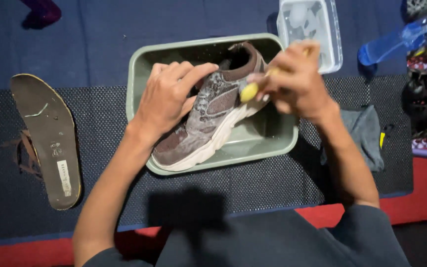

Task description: The person scrubs a brown and white sneaker with a yellow brush inside a gray plastic basin. They repeatedly dip the brush into a small container of liquid and scrub various parts of the shoe, including the sole, sides, and laces.

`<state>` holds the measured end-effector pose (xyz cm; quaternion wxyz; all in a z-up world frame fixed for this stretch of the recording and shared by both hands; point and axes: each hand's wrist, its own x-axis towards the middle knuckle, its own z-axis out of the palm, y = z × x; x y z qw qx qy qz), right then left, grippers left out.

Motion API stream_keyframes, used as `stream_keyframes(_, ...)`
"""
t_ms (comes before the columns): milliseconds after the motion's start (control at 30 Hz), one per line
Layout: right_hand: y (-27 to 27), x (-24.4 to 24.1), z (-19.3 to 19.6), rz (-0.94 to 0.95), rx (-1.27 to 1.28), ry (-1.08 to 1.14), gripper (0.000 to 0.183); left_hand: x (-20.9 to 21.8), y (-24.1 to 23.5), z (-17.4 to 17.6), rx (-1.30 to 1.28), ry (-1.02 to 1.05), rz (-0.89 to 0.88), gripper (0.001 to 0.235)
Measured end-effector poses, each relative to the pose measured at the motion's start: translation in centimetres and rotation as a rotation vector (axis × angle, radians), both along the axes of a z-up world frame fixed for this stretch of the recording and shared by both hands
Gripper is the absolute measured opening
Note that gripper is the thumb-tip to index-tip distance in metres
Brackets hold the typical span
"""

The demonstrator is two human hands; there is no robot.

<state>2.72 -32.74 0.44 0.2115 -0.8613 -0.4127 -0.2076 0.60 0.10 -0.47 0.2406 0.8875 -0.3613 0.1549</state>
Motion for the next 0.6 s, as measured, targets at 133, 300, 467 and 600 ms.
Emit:
stream_keyframes(133,0.4,-0.4,0.1,0.034,-0.002,0.004,0.03,-0.3,-0.1,-0.3,-0.022,0.0,-0.015,0.061)
stream_keyframes(300,1.1,-0.9,-0.2,0.059,-0.042,-0.005,0.012,-0.5,-0.1,-0.7,-0.008,0.005,-0.021,0.068)
stream_keyframes(467,2.0,-0.3,0.9,0.093,-0.058,-0.057,0.008,-0.1,-0.2,-0.5,-0.04,-0.013,-0.037,0.052)
stream_keyframes(600,3.1,0.9,2.0,0.087,-0.011,-0.034,0.042,0.2,-0.1,-0.3,-0.025,-0.033,-0.036,0.057)
